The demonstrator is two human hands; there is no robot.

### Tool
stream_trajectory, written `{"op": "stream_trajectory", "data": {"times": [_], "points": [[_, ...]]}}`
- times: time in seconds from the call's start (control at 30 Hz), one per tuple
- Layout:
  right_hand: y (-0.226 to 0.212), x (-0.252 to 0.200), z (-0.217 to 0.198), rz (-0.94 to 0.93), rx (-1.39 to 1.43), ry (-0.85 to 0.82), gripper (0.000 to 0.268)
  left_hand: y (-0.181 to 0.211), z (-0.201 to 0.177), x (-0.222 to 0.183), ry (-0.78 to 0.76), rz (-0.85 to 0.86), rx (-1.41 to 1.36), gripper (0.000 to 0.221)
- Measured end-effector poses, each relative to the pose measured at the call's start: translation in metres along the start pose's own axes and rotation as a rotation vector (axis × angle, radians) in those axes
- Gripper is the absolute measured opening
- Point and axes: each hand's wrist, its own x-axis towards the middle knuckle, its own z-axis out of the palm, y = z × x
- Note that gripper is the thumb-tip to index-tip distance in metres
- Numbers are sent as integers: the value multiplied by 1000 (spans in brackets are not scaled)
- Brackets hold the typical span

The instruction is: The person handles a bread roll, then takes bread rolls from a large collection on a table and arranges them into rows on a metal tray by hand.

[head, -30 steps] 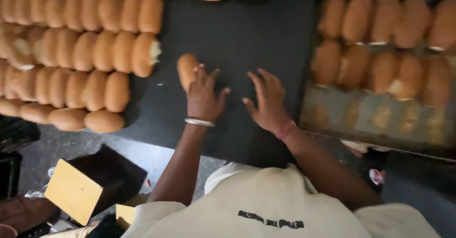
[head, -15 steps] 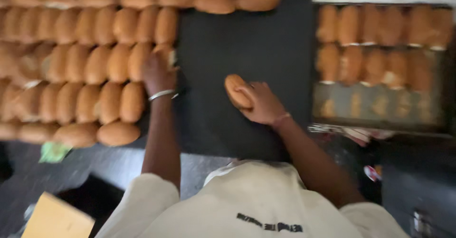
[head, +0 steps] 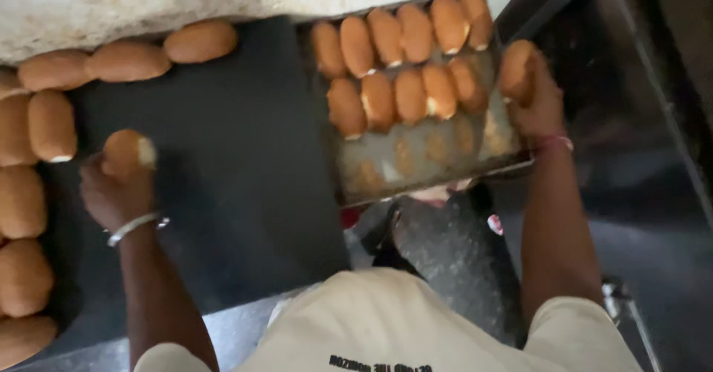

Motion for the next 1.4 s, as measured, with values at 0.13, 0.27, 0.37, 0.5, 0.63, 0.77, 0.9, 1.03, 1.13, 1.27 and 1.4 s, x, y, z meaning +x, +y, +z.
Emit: {"op": "stream_trajectory", "data": {"times": [0.13, 0.27, 0.37, 0.5, 0.63, 0.77, 0.9, 1.03, 1.13, 1.27, 1.4], "points": [[69, 30, 60, -34, -351, -174, 79, 120, 42, -53, -11, 194, -229, 57], [73, 2, 95, 7, -217, 85, 68, 219, 87, -110, -73, 342, -447, 60], [72, -2, 88, 126, -79, 115, 62, 265, 103, -148, -236, 376, -485, 70], [71, 4, 81, 466, 164, 95, 54, 290, 99, -178, -513, 217, -389, 78], [74, 4, 96, 294, -37, -5, 52, 286, 92, -198, -506, 226, -305, 76], [53, -15, 69, 1, -171, -84, 75, 269, 90, -219, -527, 256, -185, 79], [36, -27, 43, -158, -161, -233, 104, 267, 103, -232, -651, 411, 123, 94], [62, -21, 54, -124, -183, -242, 101, 268, 111, -243, -587, 383, 163, 90], [74, -9, 70, -172, -121, -198, 87, 261, 115, -241, -553, 402, 81, 86], [63, -3, 67, 4, -225, -309, 91, 258, 121, -238, -582, 416, 92, 89], [37, -26, 55, 66, -276, -242, 96, 269, 101, -230, -631, 407, 103, 89]]}}
